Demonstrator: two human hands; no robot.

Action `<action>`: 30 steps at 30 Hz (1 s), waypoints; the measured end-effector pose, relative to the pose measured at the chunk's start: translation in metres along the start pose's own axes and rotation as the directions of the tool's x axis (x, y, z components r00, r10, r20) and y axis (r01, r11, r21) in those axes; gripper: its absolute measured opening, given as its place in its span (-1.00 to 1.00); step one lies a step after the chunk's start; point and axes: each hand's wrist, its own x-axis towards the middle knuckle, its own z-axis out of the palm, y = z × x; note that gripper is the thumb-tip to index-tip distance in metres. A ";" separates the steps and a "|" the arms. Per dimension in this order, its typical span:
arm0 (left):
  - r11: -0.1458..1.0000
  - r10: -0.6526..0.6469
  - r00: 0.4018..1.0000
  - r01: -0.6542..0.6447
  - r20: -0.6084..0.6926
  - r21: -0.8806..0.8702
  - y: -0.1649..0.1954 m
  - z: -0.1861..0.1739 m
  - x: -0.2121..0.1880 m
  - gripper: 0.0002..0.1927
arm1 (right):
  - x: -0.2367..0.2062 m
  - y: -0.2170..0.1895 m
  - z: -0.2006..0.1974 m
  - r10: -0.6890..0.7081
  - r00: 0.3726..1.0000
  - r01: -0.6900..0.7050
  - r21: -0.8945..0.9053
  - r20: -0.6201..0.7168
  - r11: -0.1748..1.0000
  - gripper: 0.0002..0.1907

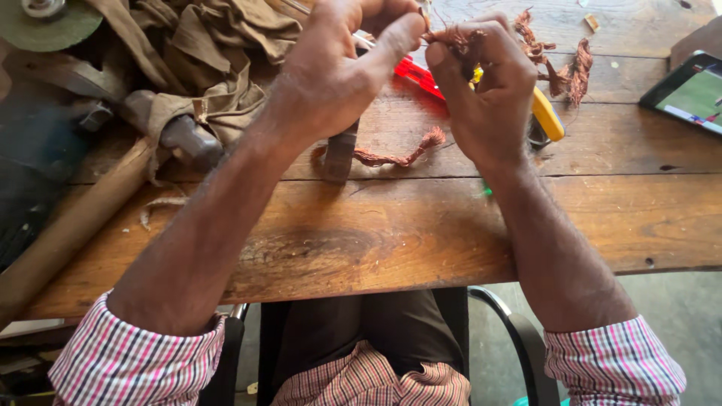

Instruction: The person strips the insulation from a copper wire and then winds the bare wire around a metal core. The person uses pliers to cut the wire and then wraps it by hand around the core.

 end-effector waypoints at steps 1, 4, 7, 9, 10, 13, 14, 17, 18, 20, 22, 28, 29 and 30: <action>0.997 0.072 0.997 -0.072 0.018 -0.006 -0.001 -0.001 0.000 -0.83 | -0.001 0.000 0.001 0.062 0.998 -0.061 0.061 -0.010 0.996 -0.87; 0.997 -0.050 0.997 0.054 0.066 -0.058 -0.002 -0.002 -0.002 -0.85 | 0.000 -0.002 0.002 0.101 0.995 -0.101 0.157 0.008 0.982 -0.85; 0.995 -0.091 0.996 0.091 -0.009 -0.043 -0.002 0.000 -0.004 -0.85 | 0.000 -0.005 0.001 0.050 0.998 -0.054 0.138 0.036 0.989 -0.90; 0.998 -0.065 0.998 0.065 -0.007 -0.018 -0.002 0.000 -0.004 -0.87 | 0.001 -0.008 0.001 0.014 0.999 -0.019 0.095 0.049 0.995 -0.93; 0.999 -0.053 0.999 0.053 -0.004 -0.006 -0.001 0.000 -0.005 -0.87 | 0.001 -0.010 0.000 0.002 0.999 -0.006 0.068 0.054 0.998 -0.94; 0.995 -0.103 0.995 0.103 -0.004 0.001 -0.001 -0.001 -0.005 -0.87 | 0.003 -0.014 0.000 0.047 0.997 -0.054 0.128 0.061 0.990 -0.95; 0.997 -0.077 0.997 0.077 0.000 -0.006 -0.001 -0.002 -0.005 -0.88 | 0.003 -0.014 0.001 0.076 0.995 -0.086 0.171 0.065 0.981 -0.94; 0.999 -0.026 1.000 0.026 0.010 -0.020 -0.001 -0.004 -0.004 -0.89 | 0.002 -0.015 0.002 0.114 0.991 -0.130 0.293 0.073 0.947 -0.92; 0.999 -0.026 1.000 0.026 0.009 -0.020 -0.001 -0.004 -0.004 -0.89 | 0.001 -0.014 0.003 0.096 0.993 -0.111 0.255 0.073 0.961 -0.94; 0.997 -0.063 0.998 0.064 0.011 -0.036 0.001 -0.005 -0.003 -0.90 | 0.001 -0.012 0.003 0.058 0.996 -0.070 0.193 0.070 0.979 -0.94; 0.988 -0.136 0.990 0.137 0.019 -0.070 0.003 -0.004 -0.003 -0.90 | 0.001 -0.010 0.004 0.012 0.998 -0.021 0.157 0.056 0.987 -0.94; 0.982 -0.186 0.982 0.186 0.006 -0.010 0.013 -0.002 -0.002 -0.94 | 0.001 -0.019 0.004 -0.140 0.987 0.148 -0.099 0.083 0.984 -0.90; 0.982 -0.189 0.982 0.189 -0.009 0.011 0.015 -0.001 -0.002 -0.94 | 0.001 -0.022 0.005 -0.176 0.981 0.185 -0.120 0.087 0.975 -0.88; 0.981 -0.191 0.981 0.192 -0.024 0.033 0.016 0.000 -0.002 -0.93 | 0.002 -0.025 0.006 -0.176 0.981 0.186 -0.129 0.079 0.974 -0.89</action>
